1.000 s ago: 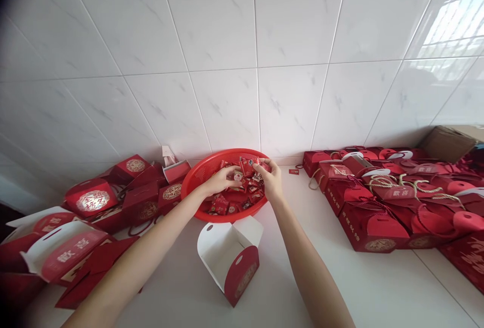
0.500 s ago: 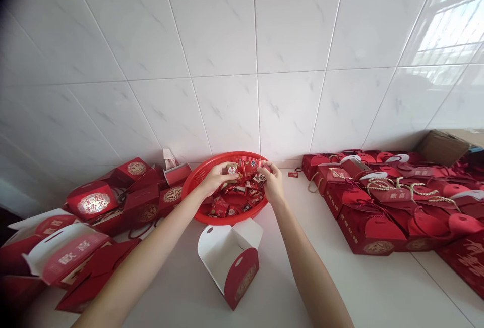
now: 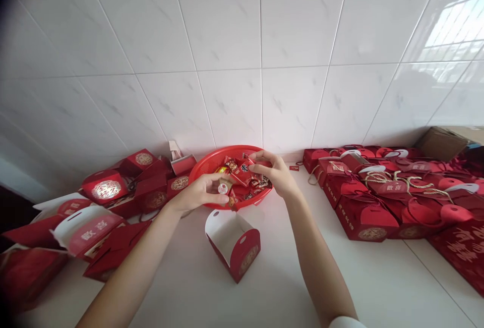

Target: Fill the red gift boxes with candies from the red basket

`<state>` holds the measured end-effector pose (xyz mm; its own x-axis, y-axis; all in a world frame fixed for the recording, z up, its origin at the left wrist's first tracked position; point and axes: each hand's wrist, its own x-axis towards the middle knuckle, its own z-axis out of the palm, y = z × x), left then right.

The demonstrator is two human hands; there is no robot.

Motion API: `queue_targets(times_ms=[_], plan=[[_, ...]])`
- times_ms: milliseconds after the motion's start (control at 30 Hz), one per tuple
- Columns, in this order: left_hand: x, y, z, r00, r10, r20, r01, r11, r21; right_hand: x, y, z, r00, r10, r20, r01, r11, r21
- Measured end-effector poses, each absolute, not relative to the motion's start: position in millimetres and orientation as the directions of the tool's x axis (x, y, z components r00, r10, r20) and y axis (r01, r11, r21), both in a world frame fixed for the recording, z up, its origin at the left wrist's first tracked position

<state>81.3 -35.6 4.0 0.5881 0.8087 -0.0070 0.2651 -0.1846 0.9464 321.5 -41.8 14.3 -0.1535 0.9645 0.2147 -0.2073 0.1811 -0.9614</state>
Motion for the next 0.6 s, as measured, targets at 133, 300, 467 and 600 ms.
queue_targets(times_ms=[133,300,467,600], plan=[[76.7,-62.4,10.2,0.661,0.745,-0.085,0.525,-0.379,0.762,317.7,-62.5,24.8,-0.277,0.919,0.279,-0.007,0.289,-0.957],[77.7,-76.0,8.9,0.644,0.741,-0.19,0.622,-0.363,0.694,310.5,-82.5,31.1,-0.432,0.852,0.296,0.13,0.384,-0.914],[70.8,-85.5,12.3,0.593,0.78,-0.198,0.671,-0.344,0.657,308.3,-90.1,32.0,-0.509,0.819,0.264,0.216,0.418,-0.882],[58.0,-91.8,17.1,0.581,0.781,-0.23,0.72,-0.361,0.592,302.4,-87.7,25.8,-0.598,0.772,0.217,0.249,0.436,-0.865]])
